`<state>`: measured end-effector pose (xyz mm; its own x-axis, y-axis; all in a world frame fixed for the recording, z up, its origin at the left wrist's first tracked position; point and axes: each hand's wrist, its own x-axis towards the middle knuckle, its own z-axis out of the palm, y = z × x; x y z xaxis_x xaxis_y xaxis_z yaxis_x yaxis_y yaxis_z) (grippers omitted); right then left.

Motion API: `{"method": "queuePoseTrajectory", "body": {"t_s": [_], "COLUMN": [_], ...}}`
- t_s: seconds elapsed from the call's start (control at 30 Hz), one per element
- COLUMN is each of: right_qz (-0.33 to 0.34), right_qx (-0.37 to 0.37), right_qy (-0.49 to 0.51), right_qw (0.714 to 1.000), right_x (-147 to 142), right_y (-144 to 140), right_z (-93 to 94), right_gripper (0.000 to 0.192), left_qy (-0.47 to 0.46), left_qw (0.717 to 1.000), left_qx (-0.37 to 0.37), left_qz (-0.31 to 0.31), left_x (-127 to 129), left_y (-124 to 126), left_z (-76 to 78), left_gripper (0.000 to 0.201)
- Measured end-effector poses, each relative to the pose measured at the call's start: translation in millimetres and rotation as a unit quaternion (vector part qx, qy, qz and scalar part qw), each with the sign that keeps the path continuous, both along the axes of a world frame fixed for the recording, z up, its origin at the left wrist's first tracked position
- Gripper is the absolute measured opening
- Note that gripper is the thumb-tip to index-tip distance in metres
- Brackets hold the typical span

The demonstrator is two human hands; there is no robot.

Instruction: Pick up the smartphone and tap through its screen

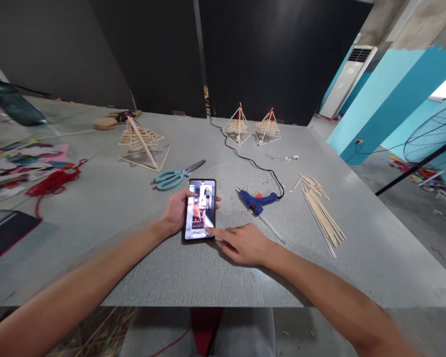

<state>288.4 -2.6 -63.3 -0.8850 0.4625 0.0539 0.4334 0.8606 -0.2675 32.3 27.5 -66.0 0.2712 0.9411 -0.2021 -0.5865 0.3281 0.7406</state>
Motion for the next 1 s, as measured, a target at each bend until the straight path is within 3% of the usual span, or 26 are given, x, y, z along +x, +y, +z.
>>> {"method": "queuePoseTrajectory", "body": {"t_s": [0.2,0.3,0.4,0.47,1.0], "right_qz": [-0.005,-0.006,-0.005,-0.006,-0.029], "right_qx": [0.0,0.003,0.0,-0.002,0.002], "right_qy": [-0.011,-0.009,0.006,0.012,0.012], "right_qw": [1.0,1.0,1.0,1.0,1.0], "right_x": [0,0,0,0,0], "right_y": [0,0,0,0,-1], "right_z": [0.2,0.8,0.5,0.0,-2.5], "right_gripper": [0.054,0.054,0.054,0.054,0.058], "left_qy": [0.086,0.082,0.021,-0.002,0.002], "left_qw": [0.996,0.996,0.999,0.999,1.0], "left_qx": [0.028,-0.008,-0.032,-0.032,-0.018], "left_qz": [0.018,0.033,0.034,0.028,0.022], "left_x": [4,5,3,1,4], "left_y": [-5,-5,-3,-2,-3], "left_z": [2.7,7.8,13.2,15.0,16.1], "left_gripper": [0.035,0.026,0.066,0.082,0.072]}}
